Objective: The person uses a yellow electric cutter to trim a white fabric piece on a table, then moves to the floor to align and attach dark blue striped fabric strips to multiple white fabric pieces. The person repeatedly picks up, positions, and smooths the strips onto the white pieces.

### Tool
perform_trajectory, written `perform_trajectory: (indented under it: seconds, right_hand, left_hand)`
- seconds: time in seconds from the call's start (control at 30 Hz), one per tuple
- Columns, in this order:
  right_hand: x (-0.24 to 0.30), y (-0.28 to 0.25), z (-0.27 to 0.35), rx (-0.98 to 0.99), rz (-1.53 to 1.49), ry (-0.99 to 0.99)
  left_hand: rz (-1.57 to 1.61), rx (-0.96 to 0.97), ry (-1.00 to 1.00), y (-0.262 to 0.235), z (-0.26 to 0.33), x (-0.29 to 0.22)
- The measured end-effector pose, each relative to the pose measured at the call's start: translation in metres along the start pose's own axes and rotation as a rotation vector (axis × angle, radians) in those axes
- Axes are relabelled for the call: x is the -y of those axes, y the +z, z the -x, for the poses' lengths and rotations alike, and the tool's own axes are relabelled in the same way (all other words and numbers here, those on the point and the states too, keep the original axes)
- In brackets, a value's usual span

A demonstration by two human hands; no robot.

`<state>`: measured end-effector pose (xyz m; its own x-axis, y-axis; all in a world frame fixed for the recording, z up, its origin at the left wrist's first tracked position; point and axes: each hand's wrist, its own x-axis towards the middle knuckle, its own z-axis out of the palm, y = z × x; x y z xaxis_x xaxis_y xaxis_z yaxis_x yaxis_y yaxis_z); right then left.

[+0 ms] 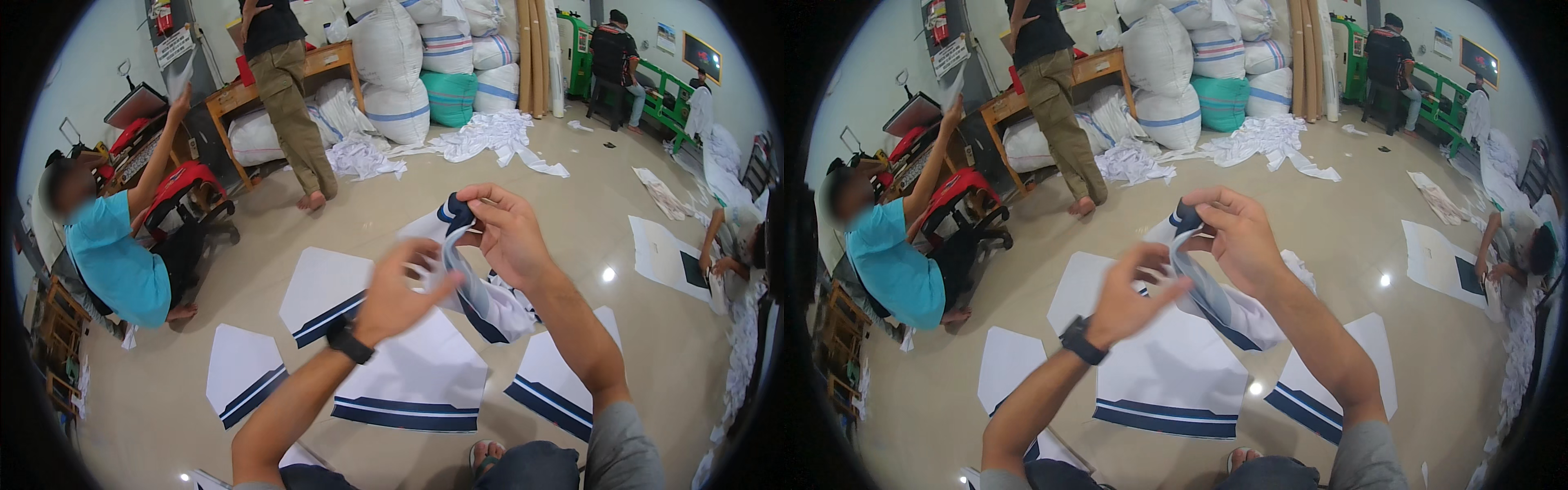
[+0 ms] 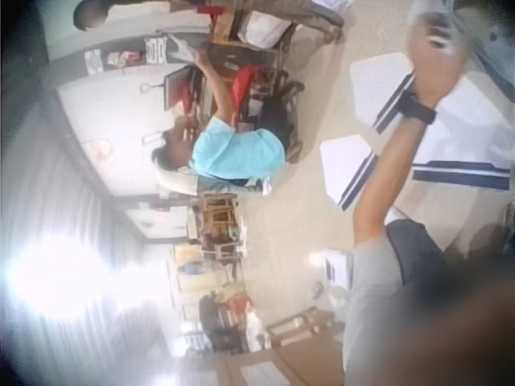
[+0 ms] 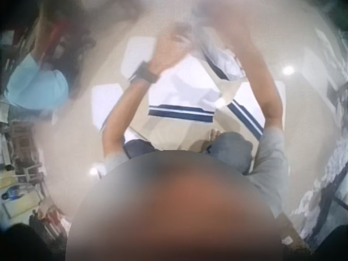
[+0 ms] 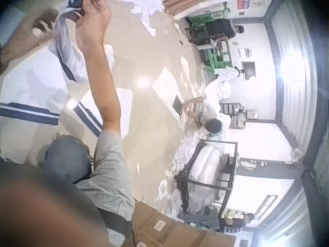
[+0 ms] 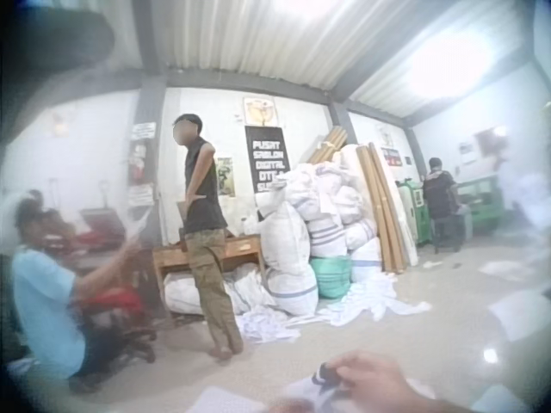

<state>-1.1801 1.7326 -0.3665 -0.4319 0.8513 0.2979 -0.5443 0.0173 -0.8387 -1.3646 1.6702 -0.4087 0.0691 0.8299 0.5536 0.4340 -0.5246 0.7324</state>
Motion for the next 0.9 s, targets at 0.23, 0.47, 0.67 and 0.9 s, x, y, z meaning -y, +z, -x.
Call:
perform_trajectory:
  seconds: [0.23, 0.47, 0.67, 0.9]
  right_hand:
    - [0.001, 0.017, -0.016, -0.144, -0.035, -0.224]
    - [-0.007, 0.001, -0.02, -0.194, 0.108, -0.198]
    - [-0.05, 0.033, -0.045, -0.066, 0.233, -0.088]
    - [-0.118, 0.092, -0.074, 0.072, 0.28, 0.0]
  left_hand:
    - [-0.049, 0.143, -0.315, 0.001, 0.05, 0.005]
    - [-0.219, 0.03, -0.251, -0.082, 0.106, 0.014]
    - [-0.289, -0.174, -0.328, -0.171, 0.2, 0.022]
    - [-0.406, -0.436, -0.508, -0.258, 0.289, 0.025]
